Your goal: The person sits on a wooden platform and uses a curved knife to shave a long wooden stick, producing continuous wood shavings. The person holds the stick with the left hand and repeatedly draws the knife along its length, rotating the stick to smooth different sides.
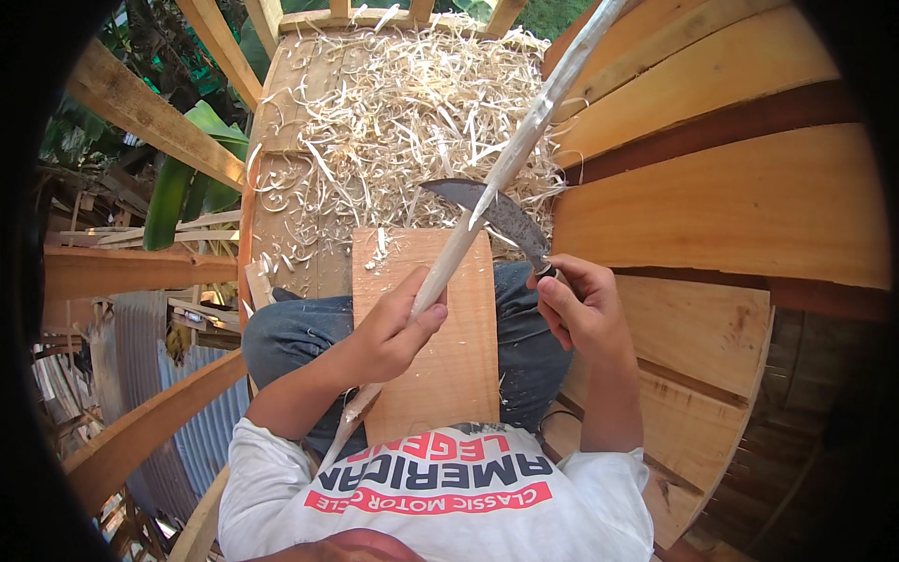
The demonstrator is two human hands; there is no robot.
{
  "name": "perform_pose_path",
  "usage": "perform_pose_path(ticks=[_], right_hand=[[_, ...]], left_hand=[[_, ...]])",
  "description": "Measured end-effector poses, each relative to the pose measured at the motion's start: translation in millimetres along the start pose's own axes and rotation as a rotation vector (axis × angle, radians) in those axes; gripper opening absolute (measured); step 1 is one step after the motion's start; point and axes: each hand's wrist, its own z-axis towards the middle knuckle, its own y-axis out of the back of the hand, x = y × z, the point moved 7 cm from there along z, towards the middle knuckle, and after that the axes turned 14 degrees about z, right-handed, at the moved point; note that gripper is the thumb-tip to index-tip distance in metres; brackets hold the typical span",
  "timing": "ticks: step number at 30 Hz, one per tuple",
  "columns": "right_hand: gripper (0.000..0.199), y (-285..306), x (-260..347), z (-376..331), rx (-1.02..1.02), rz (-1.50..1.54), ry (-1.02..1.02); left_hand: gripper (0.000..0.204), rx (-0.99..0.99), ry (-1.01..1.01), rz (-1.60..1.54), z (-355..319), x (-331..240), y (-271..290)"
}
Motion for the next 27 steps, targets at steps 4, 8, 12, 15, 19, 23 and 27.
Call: perform_pose_path(ticks=[4, 8, 12, 15, 19, 23, 27], right_hand=[[0.019, -7, -1, -2, -0.109, -0.152, 0.210], [0.019, -10, 15, -4, -0.191, -0.612, 0.762], [0.017, -1, 6, 3, -0.080, 0.124, 0.041], [0.017, -22, -17, -8, 0.247, -0.042, -0.215], [0.015, 8, 1, -3, -0.079, 0.184, -0.035], [0.020, -21, -16, -11, 0.310, -0.032, -0.222], [0.023, 12, 2, -2, -0.009, 0.124, -0.034]], left_hand=[[0.011, 0.013, 0.038, -0.094, -1, 0, 3], [0.009, 0.089, 0.073, -0.295, -1, 1, -7], [0.011, 0.087, 0.006, -0.202, -2, 4, -9], [0.010, -0.010, -0.035, -0.058, 1, 7, -2], [0.007, -0.024, 0.003, -0.065, 1, 1, 2], [0.010, -0.076, -0.071, 0.016, 0, 2, 1], [0.009, -0.004, 0.007, -0.003, -1, -1, -3]])
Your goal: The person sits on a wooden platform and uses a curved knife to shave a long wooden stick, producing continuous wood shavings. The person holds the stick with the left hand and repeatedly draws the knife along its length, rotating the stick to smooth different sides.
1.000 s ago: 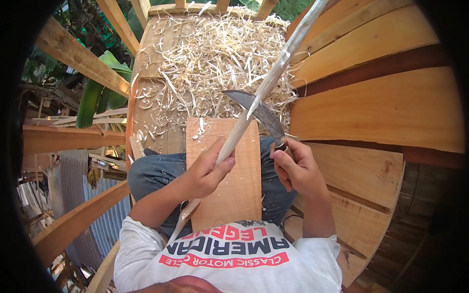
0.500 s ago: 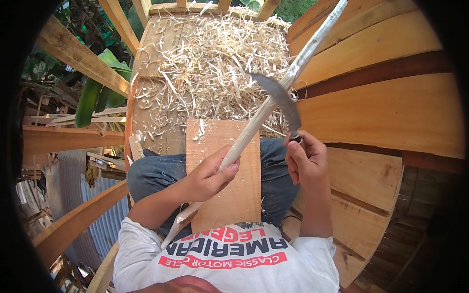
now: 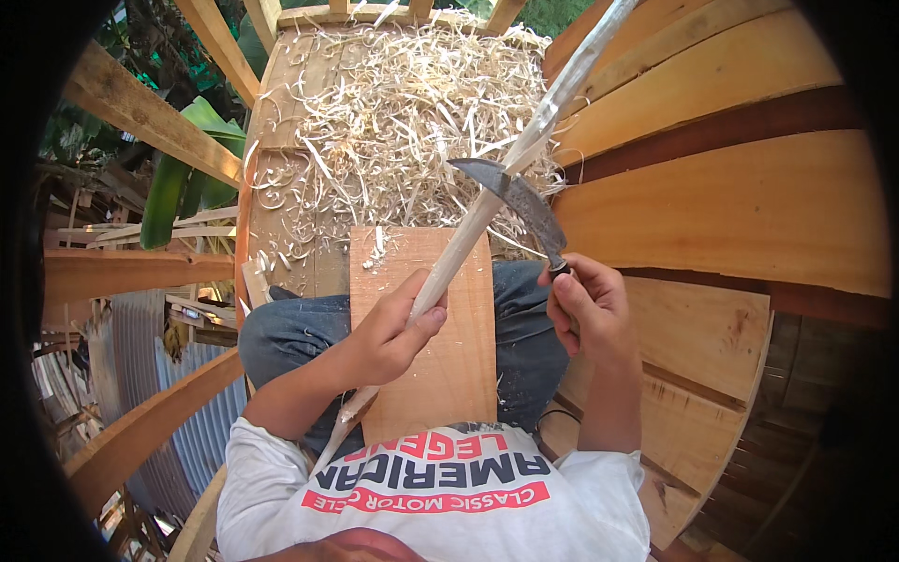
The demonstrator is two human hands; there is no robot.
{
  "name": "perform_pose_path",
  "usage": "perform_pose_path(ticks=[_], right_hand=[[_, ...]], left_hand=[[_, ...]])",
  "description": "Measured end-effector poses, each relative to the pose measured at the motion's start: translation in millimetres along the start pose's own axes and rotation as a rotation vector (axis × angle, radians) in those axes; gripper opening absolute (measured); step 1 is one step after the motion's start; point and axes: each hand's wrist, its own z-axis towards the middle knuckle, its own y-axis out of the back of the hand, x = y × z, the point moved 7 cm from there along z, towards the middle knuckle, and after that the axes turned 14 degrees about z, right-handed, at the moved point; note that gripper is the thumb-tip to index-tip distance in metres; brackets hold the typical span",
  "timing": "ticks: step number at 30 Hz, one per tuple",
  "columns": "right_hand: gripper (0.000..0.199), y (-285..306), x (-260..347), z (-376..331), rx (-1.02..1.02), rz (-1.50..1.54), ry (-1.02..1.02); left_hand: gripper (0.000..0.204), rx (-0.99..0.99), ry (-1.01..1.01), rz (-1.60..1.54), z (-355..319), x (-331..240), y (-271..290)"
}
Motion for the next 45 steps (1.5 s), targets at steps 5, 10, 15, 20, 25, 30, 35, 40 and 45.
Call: perform_pose_path(ticks=[5, 10, 15, 20, 25, 30, 35, 40, 45], right_hand=[[0.020, -2, 3, 1, -0.049, -0.073, 0.030], [0.020, -11, -10, 3, 0.099, -0.121, -0.056], [0.021, -9, -2, 5, 0.077, -0.104, -0.039], [0.019, -12, -12, 6, 0.019, -0.004, -0.040], [0.020, -2, -3, 11, -0.025, 0.016, 0.025], [0.024, -9, -8, 4, 0.133, -0.140, -0.035], [0.025, -7, -13, 2, 0.146, -0.178, -0.027], [0.024, 1, -5, 4, -0.033, -0.023, 0.030], [0.022, 1, 1, 1, -0.135, -0.153, 0.166]], left_hand=[[0.006, -0.030, -0.007, 0.034, 1, 1, 1], [0.008, -0.013, -0.004, 0.006, 0, 2, -1], [0.008, 0.013, -0.009, 0.019, 0, 2, 0], [0.008, 0.033, 0.011, 0.006, 1, 5, 1], [0.009, 0.015, -0.037, -0.001, 1, 6, -1], [0.009, 0.039, -0.001, 0.000, -1, 6, -2], [0.008, 0.044, -0.024, -0.019, -1, 9, -4], [0.008, 0.061, -0.033, -0.014, -1, 7, -3], [0.010, 0.082, -0.030, -0.094, -1, 5, -3]])
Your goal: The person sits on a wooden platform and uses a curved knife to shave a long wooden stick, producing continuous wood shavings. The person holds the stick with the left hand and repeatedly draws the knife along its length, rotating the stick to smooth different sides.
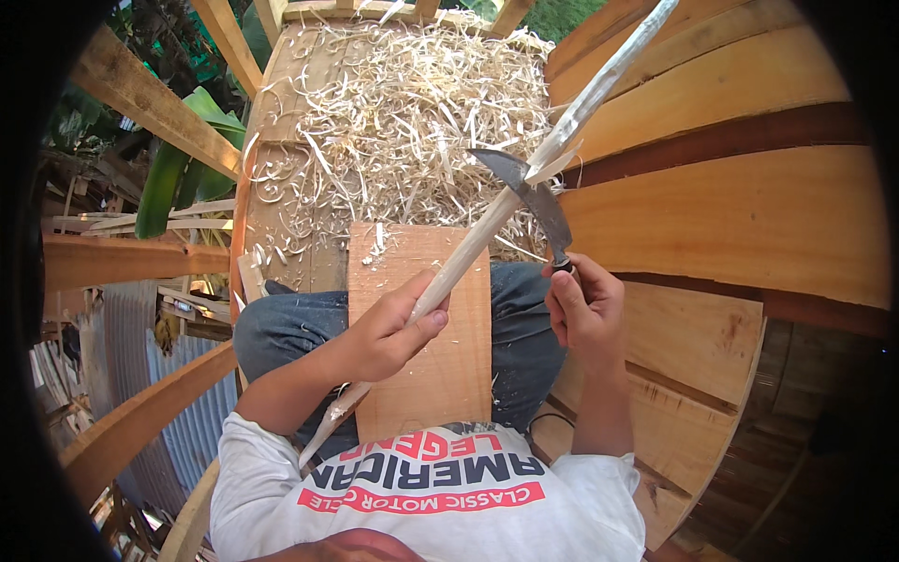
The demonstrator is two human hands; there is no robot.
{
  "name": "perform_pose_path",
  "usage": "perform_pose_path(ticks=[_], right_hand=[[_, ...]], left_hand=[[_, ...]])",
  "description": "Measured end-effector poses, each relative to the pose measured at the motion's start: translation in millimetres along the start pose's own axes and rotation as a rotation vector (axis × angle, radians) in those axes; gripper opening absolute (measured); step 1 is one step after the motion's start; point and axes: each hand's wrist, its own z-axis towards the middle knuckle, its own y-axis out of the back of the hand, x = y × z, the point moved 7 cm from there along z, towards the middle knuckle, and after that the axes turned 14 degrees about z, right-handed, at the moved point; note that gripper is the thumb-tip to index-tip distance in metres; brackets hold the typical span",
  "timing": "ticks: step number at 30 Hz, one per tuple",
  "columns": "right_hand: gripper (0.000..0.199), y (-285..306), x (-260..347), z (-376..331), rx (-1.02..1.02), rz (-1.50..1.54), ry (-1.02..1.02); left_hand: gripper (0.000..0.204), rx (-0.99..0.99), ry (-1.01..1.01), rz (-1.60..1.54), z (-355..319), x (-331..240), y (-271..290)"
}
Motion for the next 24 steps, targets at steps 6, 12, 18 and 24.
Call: perform_pose_path(ticks=[6, 12, 18, 24], right_hand=[[0.018, 1, -1, 1, -0.092, -0.265, 0.334], [0.016, -10, -10, -2, 0.229, -0.012, -0.184], [0.024, -17, -8, -9, 0.384, -0.122, -0.275], [0.023, -5, -1, 1, 0.223, -0.018, -0.141]], left_hand=[[0.011, 0.082, 0.069, -0.248, -2, -3, -5], [0.011, -0.050, -0.015, 0.028, 0, 1, 5], [0.010, -0.023, -0.014, 0.029, -1, -3, 4], [0.009, 0.004, 0.007, 0.038, 0, 0, 2]])
